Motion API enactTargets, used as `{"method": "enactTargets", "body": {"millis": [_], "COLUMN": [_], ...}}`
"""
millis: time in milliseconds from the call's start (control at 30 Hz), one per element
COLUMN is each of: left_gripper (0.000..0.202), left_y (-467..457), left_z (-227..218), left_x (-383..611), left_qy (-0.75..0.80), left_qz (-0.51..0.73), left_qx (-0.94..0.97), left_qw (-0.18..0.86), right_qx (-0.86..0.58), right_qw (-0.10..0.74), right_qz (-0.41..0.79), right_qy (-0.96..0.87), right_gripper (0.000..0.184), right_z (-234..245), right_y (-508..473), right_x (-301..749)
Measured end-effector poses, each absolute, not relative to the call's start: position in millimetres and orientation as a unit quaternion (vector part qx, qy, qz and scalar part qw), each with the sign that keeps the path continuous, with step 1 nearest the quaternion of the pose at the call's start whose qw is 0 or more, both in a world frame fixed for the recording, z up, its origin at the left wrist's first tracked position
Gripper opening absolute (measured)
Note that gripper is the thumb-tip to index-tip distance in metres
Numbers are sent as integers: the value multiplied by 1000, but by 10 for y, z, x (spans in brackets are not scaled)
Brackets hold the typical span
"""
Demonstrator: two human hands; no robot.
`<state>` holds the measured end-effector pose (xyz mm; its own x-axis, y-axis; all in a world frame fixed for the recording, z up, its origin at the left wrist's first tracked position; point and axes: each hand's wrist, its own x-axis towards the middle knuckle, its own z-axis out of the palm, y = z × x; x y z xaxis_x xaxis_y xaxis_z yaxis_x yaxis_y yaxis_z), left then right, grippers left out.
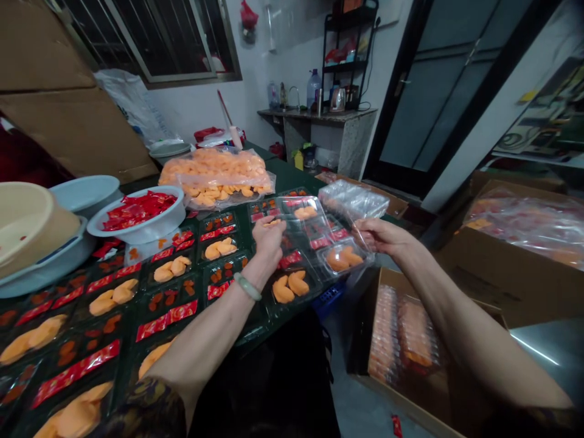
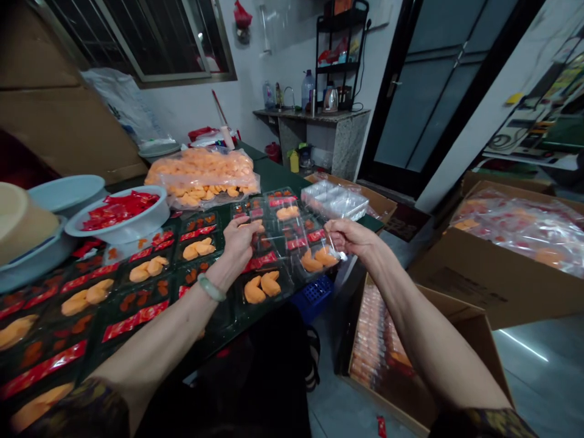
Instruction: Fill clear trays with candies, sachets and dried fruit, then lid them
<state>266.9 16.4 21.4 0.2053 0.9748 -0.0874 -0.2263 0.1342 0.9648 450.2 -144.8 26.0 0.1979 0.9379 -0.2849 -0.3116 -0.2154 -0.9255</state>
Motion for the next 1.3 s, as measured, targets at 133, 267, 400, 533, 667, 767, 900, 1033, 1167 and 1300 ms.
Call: {"method": "enactTargets", "body": {"millis": [133, 267, 400, 533, 667, 767, 900, 1033, 1167, 1300], "left_gripper": [31, 32, 29, 26, 24, 23, 22, 23, 23, 37], "left_y": [334, 537, 648, 634, 626, 660, 709, 725, 720, 749], "left_z": [313, 435, 473, 458, 466, 488, 490, 483, 519, 533], "left_x": [2485, 2302, 2213, 2203, 2171, 2117, 2053, 2035, 2124, 2437], "left_qy": [404, 393, 399, 402, 400, 396, 405, 413, 399, 387], "left_qz": [502, 523, 526, 501, 481, 475, 479, 484, 493, 508], "left_qx": [442, 432, 422, 415, 406, 403, 396, 389, 385, 392], "left_qw": [624, 621, 621, 645, 666, 675, 670, 666, 670, 662], "right_qx": [-661, -726, -773, -795, -792, -799, -832, -882, -918, -889], "right_qw": [456, 396, 350, 305, 279, 253, 211, 165, 121, 89], "right_qz": [531, 498, 455, 437, 433, 424, 382, 291, 30, -43], "right_qy": [-273, -262, -269, -290, -327, -343, -341, -332, -376, -448], "right_gripper": [25, 25, 23, 24, 23, 24, 24, 13, 42, 81], "right_z": [112, 42, -6, -18, 19, 35, 34, 125, 191, 17], "right_y": [-1427, -1355, -1247, -1176, -1189, -1205, -1173, -1152, -1150, -1076], "right_x": [4711, 4828, 4920, 4955, 4943, 4929, 4926, 4836, 4388, 3876]}}
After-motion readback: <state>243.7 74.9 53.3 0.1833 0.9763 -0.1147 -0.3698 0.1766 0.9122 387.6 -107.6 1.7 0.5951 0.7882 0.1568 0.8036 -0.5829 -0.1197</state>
